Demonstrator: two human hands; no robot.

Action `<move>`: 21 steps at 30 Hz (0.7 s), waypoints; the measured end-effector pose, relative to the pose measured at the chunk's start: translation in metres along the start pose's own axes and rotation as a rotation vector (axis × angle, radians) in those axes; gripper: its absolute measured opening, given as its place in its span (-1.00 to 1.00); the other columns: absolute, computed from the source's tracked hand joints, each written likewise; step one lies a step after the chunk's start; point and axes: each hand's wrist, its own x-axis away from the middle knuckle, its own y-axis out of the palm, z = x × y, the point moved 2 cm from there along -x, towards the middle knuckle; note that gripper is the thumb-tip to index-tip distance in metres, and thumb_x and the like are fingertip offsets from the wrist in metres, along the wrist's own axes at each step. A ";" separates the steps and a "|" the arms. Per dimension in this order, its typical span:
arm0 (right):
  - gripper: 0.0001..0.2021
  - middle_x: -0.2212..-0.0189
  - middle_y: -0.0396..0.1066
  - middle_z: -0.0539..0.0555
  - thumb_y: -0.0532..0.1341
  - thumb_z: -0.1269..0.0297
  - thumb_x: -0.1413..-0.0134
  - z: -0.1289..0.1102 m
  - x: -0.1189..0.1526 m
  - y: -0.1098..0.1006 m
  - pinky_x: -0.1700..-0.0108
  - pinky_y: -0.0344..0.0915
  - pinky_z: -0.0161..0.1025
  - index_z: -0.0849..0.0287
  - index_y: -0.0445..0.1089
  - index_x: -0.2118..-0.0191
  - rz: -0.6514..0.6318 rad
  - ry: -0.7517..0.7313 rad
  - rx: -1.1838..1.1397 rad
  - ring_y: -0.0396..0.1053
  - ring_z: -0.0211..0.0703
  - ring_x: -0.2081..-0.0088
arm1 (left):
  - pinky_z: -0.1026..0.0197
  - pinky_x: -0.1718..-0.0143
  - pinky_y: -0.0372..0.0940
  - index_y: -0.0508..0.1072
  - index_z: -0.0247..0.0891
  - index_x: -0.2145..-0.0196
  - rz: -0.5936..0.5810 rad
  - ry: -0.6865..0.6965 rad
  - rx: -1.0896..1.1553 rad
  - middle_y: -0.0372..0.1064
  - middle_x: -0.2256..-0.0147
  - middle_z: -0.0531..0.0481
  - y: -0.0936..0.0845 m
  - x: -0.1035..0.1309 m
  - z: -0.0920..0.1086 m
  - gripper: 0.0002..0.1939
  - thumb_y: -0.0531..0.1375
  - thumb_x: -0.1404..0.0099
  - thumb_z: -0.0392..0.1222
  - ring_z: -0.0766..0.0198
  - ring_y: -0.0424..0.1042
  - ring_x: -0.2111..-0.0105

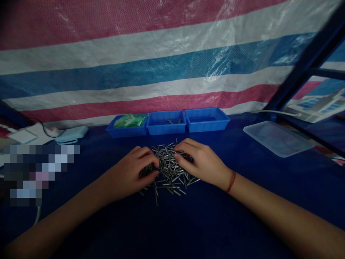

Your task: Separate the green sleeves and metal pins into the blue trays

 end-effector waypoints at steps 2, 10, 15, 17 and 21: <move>-0.82 0.29 0.39 0.10 0.09 0.30 -0.15 -0.001 0.001 0.003 0.20 0.31 -0.22 0.23 0.38 0.20 -0.020 -0.002 -0.030 0.36 -0.20 0.26 | 0.11 0.22 0.21 0.37 -0.21 0.24 -0.040 0.038 -0.051 0.28 0.27 -0.02 0.002 0.000 0.004 -0.89 0.13 -0.26 -0.19 0.17 0.24 0.27; -0.83 0.32 0.40 0.08 0.09 0.34 -0.14 -0.001 0.004 0.006 0.30 0.32 -0.25 0.21 0.39 0.22 0.004 0.026 -0.095 0.37 -0.22 0.31 | 0.07 0.23 0.27 0.38 -0.29 0.30 -0.078 -0.038 -0.198 0.32 0.30 -0.07 0.014 -0.003 0.009 -0.79 0.08 -0.31 -0.09 0.15 0.30 0.29; -0.83 0.32 0.40 0.08 0.08 0.38 -0.13 -0.003 0.005 0.006 0.27 0.32 -0.23 0.20 0.39 0.22 -0.011 0.021 -0.116 0.36 -0.21 0.30 | 0.13 0.30 0.28 0.39 -0.29 0.36 -0.041 -0.081 -0.159 0.32 0.36 -0.03 0.014 -0.004 0.009 -0.83 0.06 -0.30 -0.18 0.18 0.33 0.34; -0.83 0.32 0.40 0.09 0.07 0.38 -0.13 -0.005 0.005 0.006 0.28 0.32 -0.22 0.20 0.39 0.23 -0.015 0.029 -0.120 0.36 -0.21 0.31 | 0.14 0.32 0.27 0.39 -0.30 0.38 -0.036 -0.113 -0.158 0.32 0.38 -0.03 0.012 -0.004 0.010 -0.83 0.04 -0.29 -0.21 0.18 0.33 0.35; -0.83 0.34 0.40 0.08 0.07 0.40 -0.13 -0.010 0.006 0.005 0.30 0.32 -0.21 0.19 0.39 0.24 0.015 0.030 -0.141 0.35 -0.20 0.32 | 0.18 0.35 0.23 0.40 -0.29 0.39 -0.011 -0.189 -0.132 0.31 0.40 -0.01 0.002 -0.004 0.009 -0.84 0.04 -0.25 -0.26 0.21 0.33 0.38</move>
